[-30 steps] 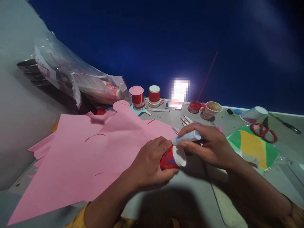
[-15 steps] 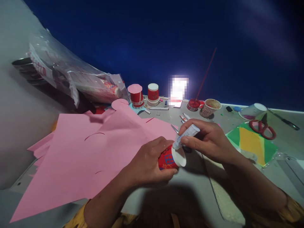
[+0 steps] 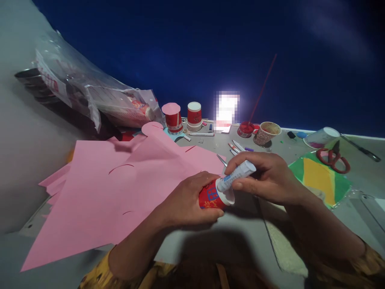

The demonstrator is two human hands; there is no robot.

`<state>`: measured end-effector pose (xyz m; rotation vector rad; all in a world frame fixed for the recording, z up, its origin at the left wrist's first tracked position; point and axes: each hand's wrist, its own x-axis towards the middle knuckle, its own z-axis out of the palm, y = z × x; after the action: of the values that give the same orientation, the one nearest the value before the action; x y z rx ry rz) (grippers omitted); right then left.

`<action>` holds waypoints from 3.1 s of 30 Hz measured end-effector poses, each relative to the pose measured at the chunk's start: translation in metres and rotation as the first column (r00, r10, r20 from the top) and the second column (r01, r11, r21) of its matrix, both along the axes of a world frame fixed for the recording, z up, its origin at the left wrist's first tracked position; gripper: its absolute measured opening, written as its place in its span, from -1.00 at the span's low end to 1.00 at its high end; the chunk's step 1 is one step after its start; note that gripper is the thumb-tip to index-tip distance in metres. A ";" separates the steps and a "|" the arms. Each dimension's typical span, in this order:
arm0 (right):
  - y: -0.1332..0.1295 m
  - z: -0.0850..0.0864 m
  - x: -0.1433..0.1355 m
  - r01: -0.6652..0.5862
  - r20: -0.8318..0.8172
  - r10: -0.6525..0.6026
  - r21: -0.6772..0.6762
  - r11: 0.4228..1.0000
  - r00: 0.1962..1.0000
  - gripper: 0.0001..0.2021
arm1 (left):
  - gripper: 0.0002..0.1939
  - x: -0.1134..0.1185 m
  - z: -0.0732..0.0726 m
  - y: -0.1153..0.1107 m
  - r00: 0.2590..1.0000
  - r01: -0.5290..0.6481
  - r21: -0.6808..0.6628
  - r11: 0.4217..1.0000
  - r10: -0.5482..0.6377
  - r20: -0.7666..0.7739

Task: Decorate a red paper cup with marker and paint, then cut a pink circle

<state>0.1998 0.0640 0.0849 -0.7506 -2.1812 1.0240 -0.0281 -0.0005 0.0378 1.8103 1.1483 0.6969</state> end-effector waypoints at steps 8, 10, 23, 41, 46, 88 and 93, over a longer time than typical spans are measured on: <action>0.002 0.006 0.014 -0.214 0.103 0.208 0.052 0.975 0.973 -0.73 | -0.58 -0.004 0.001 0.003 0.992 0.003 -0.092 0.996 0.009 0.129; 0.003 0.007 0.017 -0.230 0.125 0.221 0.068 0.971 0.967 -0.75 | -0.64 -0.004 0.001 0.003 0.985 -0.001 -0.158 0.987 0.028 0.169; -0.001 0.002 0.006 -0.225 -0.038 0.233 0.150 0.963 0.972 -0.86 | -0.68 0.000 0.004 0.003 0.992 0.013 -0.224 0.974 0.015 0.122; 0.012 -0.004 0.008 0.156 0.009 -0.156 -0.176 0.972 0.988 -0.70 | -0.46 -0.004 0.000 0.003 0.960 -0.087 -0.147 0.985 0.122 0.251; 0.007 0.000 0.005 0.164 0.034 -0.161 -0.136 0.977 0.986 -0.79 | -0.52 0.000 -0.001 0.004 0.949 -0.230 -0.064 0.971 0.239 0.207; 0.071 -0.105 0.001 0.459 0.492 -0.435 0.079 0.885 0.754 -0.73 | -0.33 0.000 -0.031 0.019 0.819 -0.508 -0.222 0.832 0.547 0.175; 0.066 -0.099 -0.004 0.483 0.508 -0.460 0.096 0.870 0.728 -0.72 | -0.34 0.000 -0.030 0.019 0.861 -0.459 -0.249 0.853 0.496 0.110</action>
<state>0.1960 0.1298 -0.0138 -1.6683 -2.1959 0.6418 -0.0282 0.0185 0.0076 1.2571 1.5149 0.9522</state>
